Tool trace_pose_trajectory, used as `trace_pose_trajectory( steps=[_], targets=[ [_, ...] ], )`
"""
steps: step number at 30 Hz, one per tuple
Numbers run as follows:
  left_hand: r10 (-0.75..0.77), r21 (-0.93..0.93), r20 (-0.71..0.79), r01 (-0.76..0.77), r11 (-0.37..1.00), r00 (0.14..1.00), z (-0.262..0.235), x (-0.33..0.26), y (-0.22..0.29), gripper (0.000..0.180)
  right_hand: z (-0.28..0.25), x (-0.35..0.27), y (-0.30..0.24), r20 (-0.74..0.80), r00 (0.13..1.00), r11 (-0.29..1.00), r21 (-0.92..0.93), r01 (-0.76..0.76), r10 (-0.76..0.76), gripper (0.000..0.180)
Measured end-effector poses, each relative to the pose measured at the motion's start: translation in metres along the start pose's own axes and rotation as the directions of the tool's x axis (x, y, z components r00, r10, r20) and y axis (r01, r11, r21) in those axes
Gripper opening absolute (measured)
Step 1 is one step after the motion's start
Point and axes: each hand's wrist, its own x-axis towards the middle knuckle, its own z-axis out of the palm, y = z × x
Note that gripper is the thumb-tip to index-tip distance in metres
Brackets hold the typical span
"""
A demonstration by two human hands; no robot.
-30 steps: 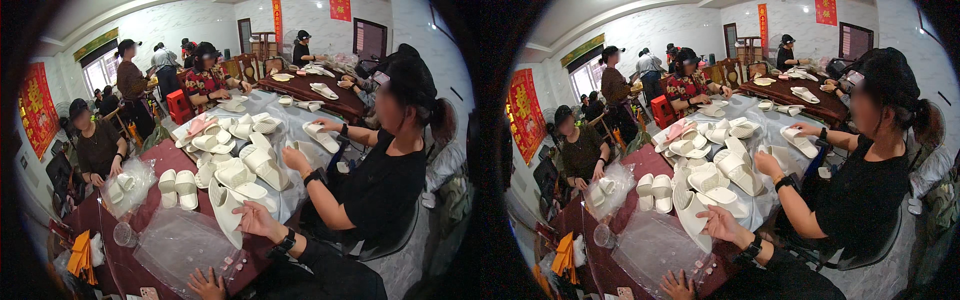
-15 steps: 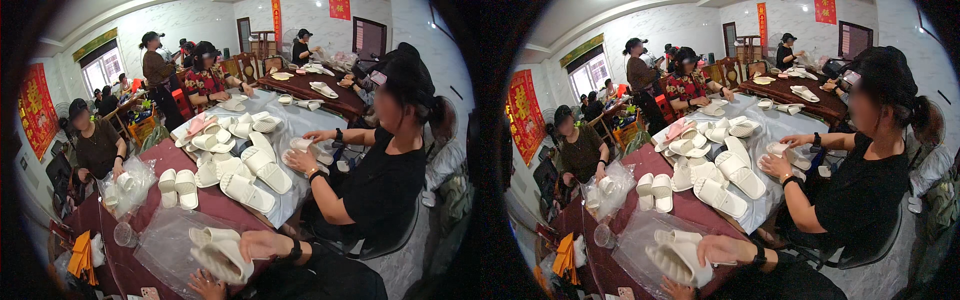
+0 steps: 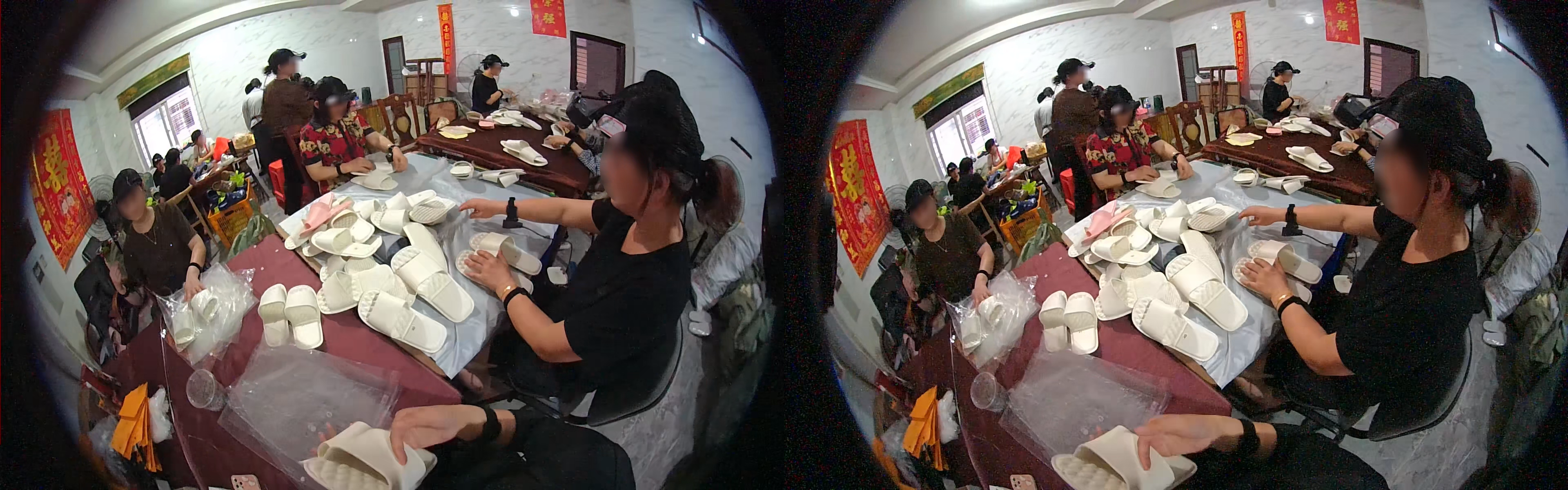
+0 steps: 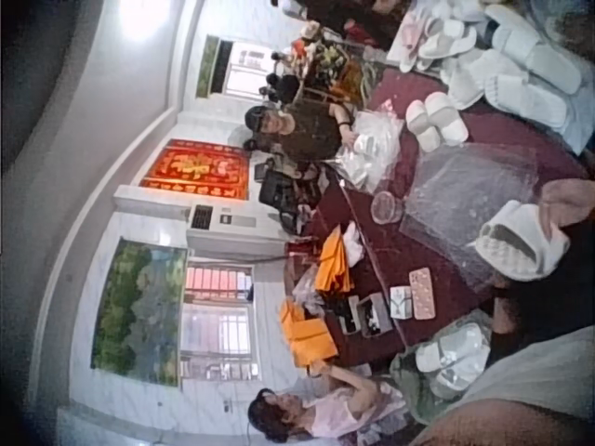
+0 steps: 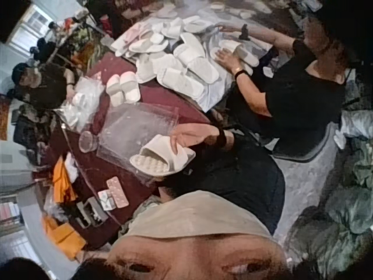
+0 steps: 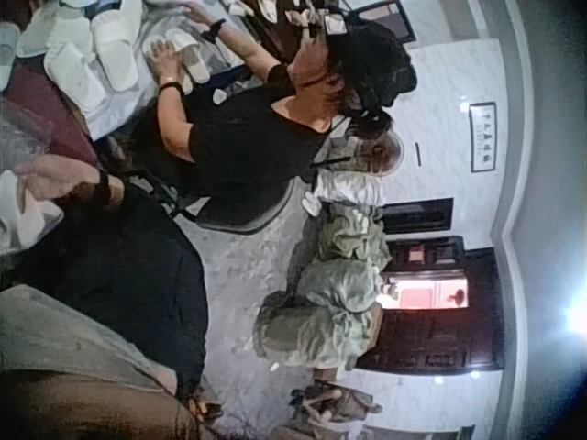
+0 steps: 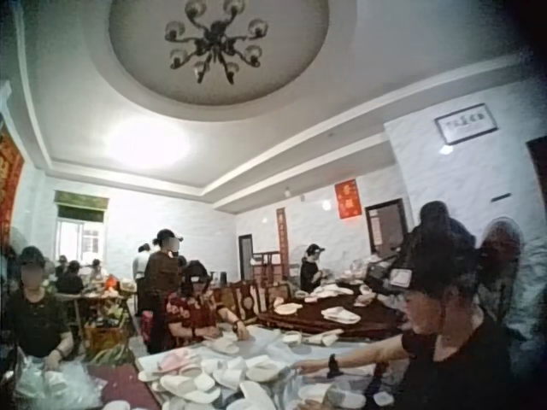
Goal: Packing white slippers into individual plastic bags and then into a larger green bag.
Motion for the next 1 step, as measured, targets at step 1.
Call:
trace_pose_trajectory(
  steps=[1],
  targets=[
    [-0.016, -0.082, -0.083, 0.009, 0.997, 0.996, 0.0167, -0.0003, 0.0179, 0.063, 0.003, 0.0013, -0.0047, -0.014, 0.999, 0.998, -0.052, 0.028, -0.029, 0.052]
  ],
)
